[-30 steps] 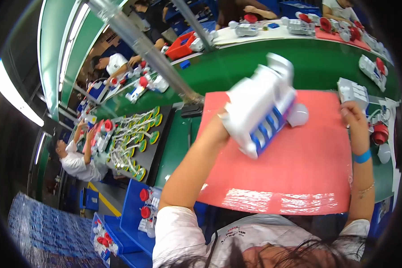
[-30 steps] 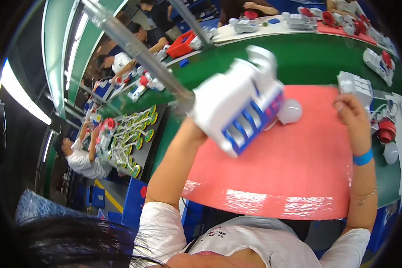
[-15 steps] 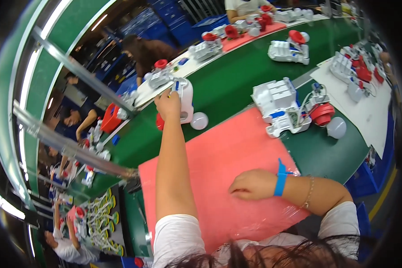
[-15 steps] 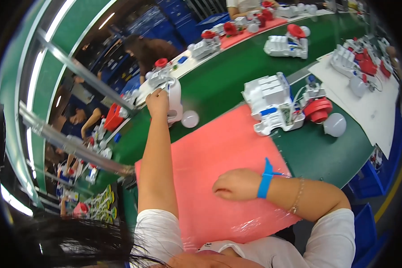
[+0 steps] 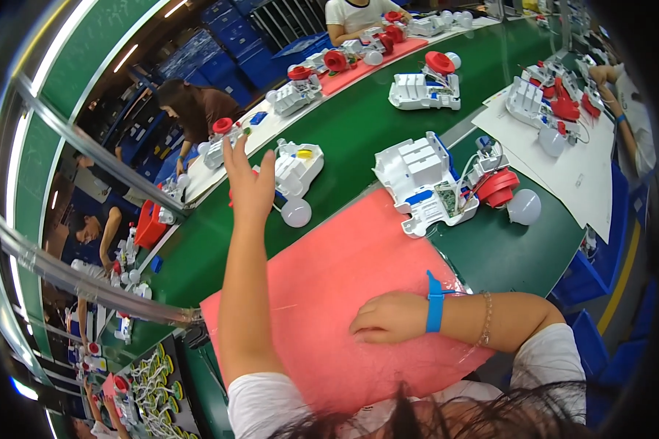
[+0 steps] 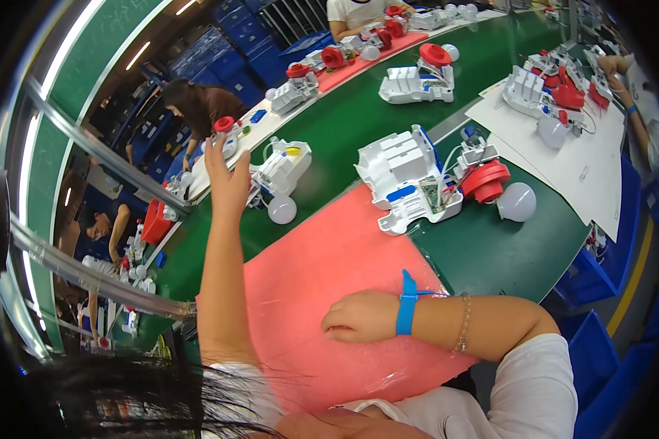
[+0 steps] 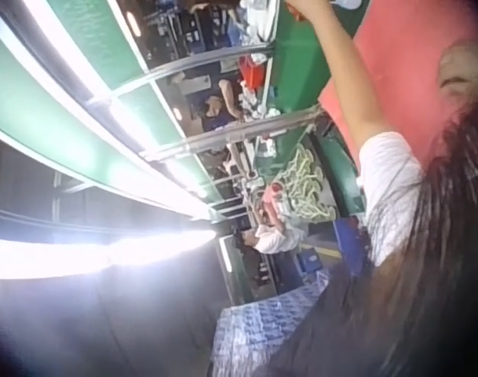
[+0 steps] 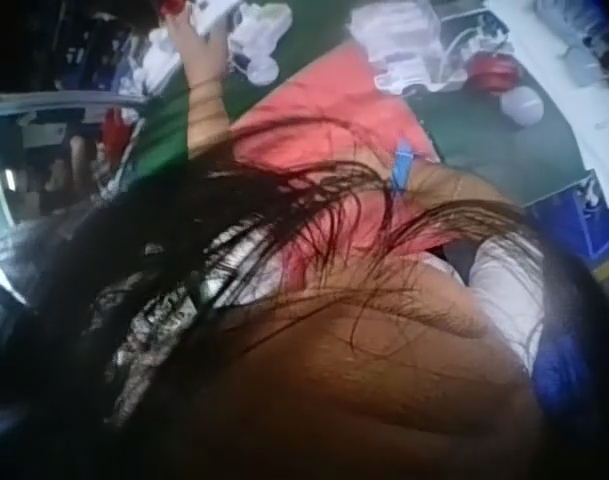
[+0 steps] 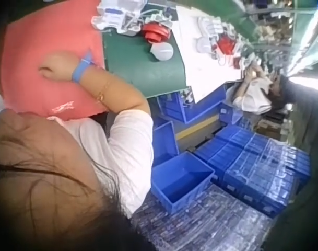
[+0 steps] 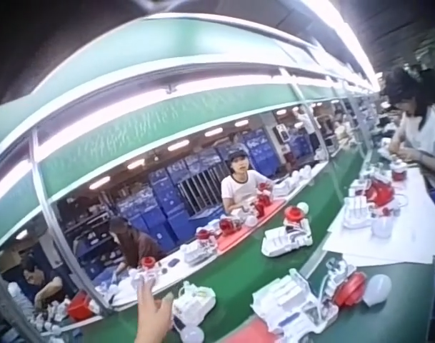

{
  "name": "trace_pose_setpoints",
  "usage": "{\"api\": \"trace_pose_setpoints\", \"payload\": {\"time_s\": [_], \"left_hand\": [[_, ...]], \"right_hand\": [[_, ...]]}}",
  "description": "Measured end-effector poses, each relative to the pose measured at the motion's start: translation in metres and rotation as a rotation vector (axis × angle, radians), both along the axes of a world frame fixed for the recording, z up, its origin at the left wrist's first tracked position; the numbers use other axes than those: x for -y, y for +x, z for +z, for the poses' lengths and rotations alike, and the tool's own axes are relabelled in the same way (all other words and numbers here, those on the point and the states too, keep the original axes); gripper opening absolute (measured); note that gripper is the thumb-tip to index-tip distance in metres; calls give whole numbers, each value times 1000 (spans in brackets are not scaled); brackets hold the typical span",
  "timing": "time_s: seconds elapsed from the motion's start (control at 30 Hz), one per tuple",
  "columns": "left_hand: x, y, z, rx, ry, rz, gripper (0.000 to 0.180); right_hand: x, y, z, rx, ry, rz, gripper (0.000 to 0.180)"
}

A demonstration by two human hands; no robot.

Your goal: Assembling electronic components and wiring into a plastic fixture housing.

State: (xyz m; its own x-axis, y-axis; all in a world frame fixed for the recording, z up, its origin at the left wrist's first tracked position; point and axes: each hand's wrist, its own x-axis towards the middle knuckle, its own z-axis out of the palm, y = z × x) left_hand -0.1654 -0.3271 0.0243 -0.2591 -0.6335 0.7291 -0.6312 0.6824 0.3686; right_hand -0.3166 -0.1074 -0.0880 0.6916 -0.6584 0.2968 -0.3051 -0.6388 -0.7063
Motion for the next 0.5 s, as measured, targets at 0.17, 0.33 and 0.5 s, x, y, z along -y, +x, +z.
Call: {"api": "trace_pose_setpoints", "payload": {"time_s": [0.17,0.33,0.5], "left_hand": [[-131,130,14,413,-23,129,35],[-242,306,-33,261,257,595,34],[-358,485,-91,155,150,1217,53]], "right_hand": [[1,11,3,-40,-78,-45,18],[-2,20,13,-51,-119,-163,7],[5,33,-2,64,66,-312,10]]}}
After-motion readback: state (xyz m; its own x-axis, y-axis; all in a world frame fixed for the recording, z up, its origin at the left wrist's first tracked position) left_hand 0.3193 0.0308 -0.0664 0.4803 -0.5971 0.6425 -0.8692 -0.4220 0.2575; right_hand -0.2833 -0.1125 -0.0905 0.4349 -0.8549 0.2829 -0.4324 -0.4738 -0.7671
